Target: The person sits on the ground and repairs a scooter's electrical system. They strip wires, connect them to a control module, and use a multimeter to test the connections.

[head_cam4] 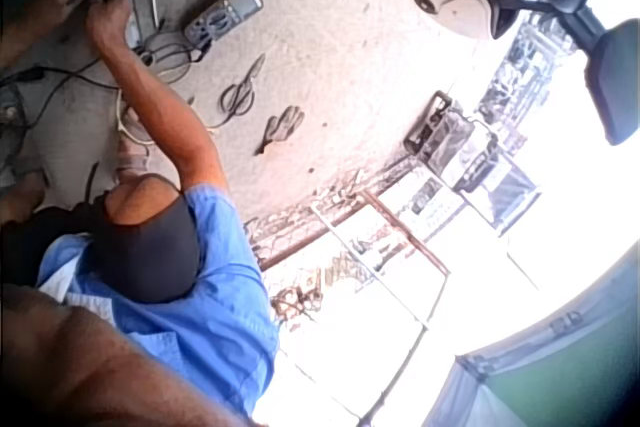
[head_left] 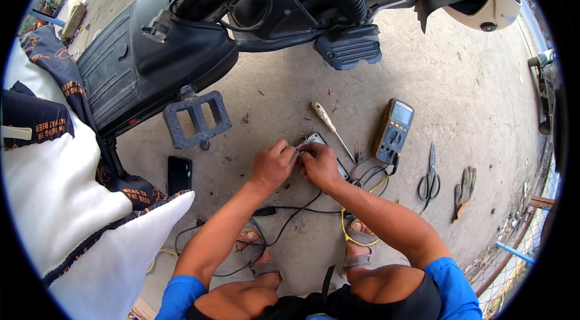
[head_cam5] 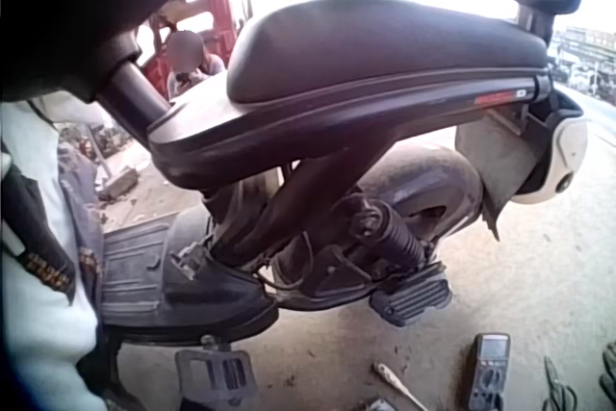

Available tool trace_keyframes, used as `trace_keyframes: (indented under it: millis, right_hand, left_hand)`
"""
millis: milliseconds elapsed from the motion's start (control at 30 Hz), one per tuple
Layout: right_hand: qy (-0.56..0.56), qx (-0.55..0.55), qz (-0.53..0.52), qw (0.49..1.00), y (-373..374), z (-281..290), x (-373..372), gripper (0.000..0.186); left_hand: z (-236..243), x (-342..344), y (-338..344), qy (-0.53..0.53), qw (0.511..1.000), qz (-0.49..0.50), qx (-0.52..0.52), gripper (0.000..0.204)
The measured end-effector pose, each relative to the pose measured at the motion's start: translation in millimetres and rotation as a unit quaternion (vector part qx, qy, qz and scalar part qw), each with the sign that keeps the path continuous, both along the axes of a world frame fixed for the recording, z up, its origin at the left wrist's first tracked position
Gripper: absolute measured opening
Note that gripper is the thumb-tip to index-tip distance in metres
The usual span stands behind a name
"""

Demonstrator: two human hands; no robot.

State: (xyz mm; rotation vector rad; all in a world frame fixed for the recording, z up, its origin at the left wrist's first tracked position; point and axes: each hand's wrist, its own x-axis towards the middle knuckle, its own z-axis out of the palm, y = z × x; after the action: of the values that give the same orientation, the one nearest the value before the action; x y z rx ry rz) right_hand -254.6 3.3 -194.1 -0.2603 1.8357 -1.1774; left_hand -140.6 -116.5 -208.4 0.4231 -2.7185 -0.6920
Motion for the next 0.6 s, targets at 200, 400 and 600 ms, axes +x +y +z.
trace_keyframes:
  millis: [200, 400, 600]
  right_hand:
    - [0.006, -0.018, -0.001, 1.0, 0.1, -4.4, 2.0, 0.02]
    - [0.013, -0.006, 0.008, 1.0, 0.2, -8.4, 2.9, 0.021]
    - [-0.019, -0.023, -0.021, 0.999, -0.8, -7.9, 3.9, 0.021]
  left_hand:
    - [-15.3, -10.0, 7.8, 0.05, 0.964, 0.109, 0.239, 0.006]
    - [-23.2, -16.4, 7.9, -0.065, 0.732, 0.284, 0.615, 0.011]
    - [-8.3, -13.0, -4.1, -0.108, 0.527, 0.325, 0.778, 0.009]
